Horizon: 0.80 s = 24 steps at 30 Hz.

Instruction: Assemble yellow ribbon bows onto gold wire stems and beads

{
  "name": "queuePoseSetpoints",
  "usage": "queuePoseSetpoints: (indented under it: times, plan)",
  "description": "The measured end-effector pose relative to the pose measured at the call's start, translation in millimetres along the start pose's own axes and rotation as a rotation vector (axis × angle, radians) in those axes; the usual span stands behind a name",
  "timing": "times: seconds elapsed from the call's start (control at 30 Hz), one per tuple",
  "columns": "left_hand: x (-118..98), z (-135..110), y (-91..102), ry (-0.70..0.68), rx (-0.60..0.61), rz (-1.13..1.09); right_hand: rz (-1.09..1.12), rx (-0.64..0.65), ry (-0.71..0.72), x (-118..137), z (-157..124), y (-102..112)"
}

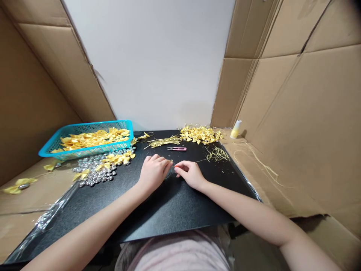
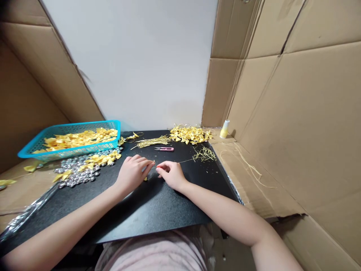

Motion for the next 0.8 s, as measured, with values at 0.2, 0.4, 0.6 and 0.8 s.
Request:
queuePoseSetpoints:
  times: [0.2, 0.4, 0.6, 0.8]
  plan:
    - [0, -2, -0.6, 0.01, -0.025, 0.027, -0.043, 0.046, -0.051, 5, -2, -1]
    - [-5, -3, -0.9, 0.012, -0.012, 0.084, -0.222, 0.115, 0.034, 14, -3, -6]
    - [-7, 0, -7.5, 0.022, 0.005, 0.115, -0.368, 0.087, 0.131, 8, -2, -11]
    - [-6, 3, -11.6, 0.039, 0.016, 0.094, -0.416, 0.067, 0.132, 8, -1, -13]
Point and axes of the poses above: each hand's wrist, its own z-axis towards the middle knuckle, its own y-axis out of the back of the hand, x = y × z, the point moved 4 cm from there along z, towards the middle knuckle, and after that the axes turned 5 degrees about y, right-handed, at the moved point
